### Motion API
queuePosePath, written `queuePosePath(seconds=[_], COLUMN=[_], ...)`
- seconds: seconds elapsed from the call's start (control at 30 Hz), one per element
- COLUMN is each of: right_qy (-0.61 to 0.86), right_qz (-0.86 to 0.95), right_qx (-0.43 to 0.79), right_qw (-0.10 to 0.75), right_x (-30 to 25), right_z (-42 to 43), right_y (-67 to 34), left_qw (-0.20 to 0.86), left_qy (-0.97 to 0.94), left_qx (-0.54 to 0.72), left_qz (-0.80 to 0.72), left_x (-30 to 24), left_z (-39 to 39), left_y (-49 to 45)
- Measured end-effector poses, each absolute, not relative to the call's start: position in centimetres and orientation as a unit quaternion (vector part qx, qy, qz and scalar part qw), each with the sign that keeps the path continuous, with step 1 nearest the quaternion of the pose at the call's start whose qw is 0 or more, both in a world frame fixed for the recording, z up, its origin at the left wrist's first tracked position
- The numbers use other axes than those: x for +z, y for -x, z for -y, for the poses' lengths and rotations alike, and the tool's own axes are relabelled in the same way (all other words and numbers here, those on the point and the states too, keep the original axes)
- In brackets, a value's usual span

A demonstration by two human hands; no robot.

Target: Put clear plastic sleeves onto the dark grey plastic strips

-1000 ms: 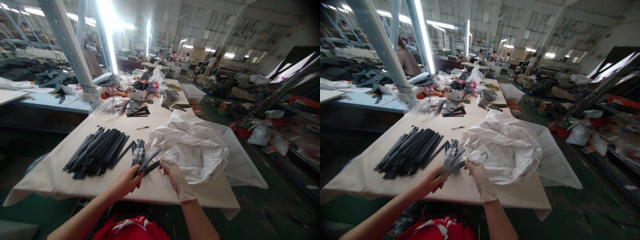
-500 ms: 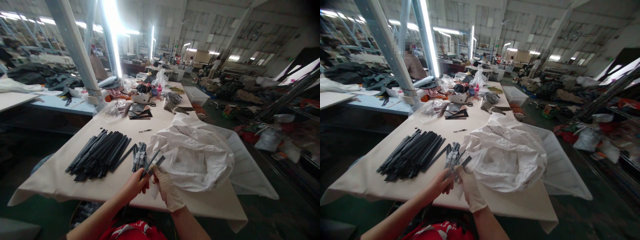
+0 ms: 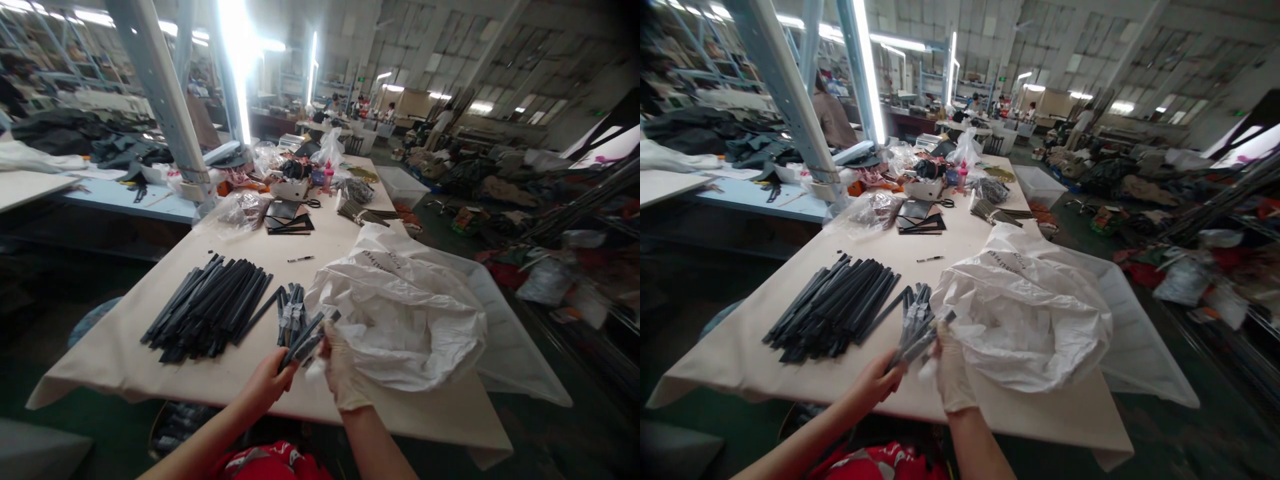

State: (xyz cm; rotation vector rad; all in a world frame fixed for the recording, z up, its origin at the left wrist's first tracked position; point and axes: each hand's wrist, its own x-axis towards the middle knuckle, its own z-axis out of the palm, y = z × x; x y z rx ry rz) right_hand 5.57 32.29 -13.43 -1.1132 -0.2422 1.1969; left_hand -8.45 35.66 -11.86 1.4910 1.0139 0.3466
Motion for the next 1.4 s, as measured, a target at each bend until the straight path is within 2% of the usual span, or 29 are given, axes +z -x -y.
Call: queuePosePath(seconds=[0.1,0.23,0.4,0.5,0.7,0.93,1.17,1.4], right_qy=[0.497,0.516,0.502,0.507,0.449,0.369,0.31,0.302], right_qz=[0.065,0.034,0.017,-0.031,-0.164,-0.09,-0.114,-0.083], right_qx=[0.542,0.495,0.534,0.511,0.53,0.586,0.623,0.616], right_qw=[0.674,0.698,0.68,0.693,0.7,0.716,0.709,0.723], right_x=[-14.2,-15.5,-17.0,-18.0,-18.1,-16.5,-13.8,-12.2], right_z=[-33.1,-34.4,-36.0,-36.8,-36.8,-34.8,-33.4,-32.7], right_y=[-4.1,-4.5,-4.2,-5.1,-9.9,-10.9,-11.1,-10.0], left_qw=[0.607,0.648,0.652,0.642,0.55,0.37,0.336,0.475], left_qy=[-0.623,-0.608,-0.573,-0.565,-0.626,-0.709,-0.71,-0.696], left_qx=[0.194,0.15,0.188,0.168,0.102,0.024,-0.006,0.079], left_qz=[-0.453,-0.434,-0.459,-0.491,-0.543,-0.6,-0.618,-0.532], left_x=[-13.5,-15.0,-16.5,-18.0,-20.8,-23.4,-22.4,-14.8], left_z=[-36.4,-37.6,-39.0,-40.4,-46.7,-55.4,-53.2,-43.2], left_y=[7.9,8.2,6.8,4.9,4.6,7.1,8.0,7.0])
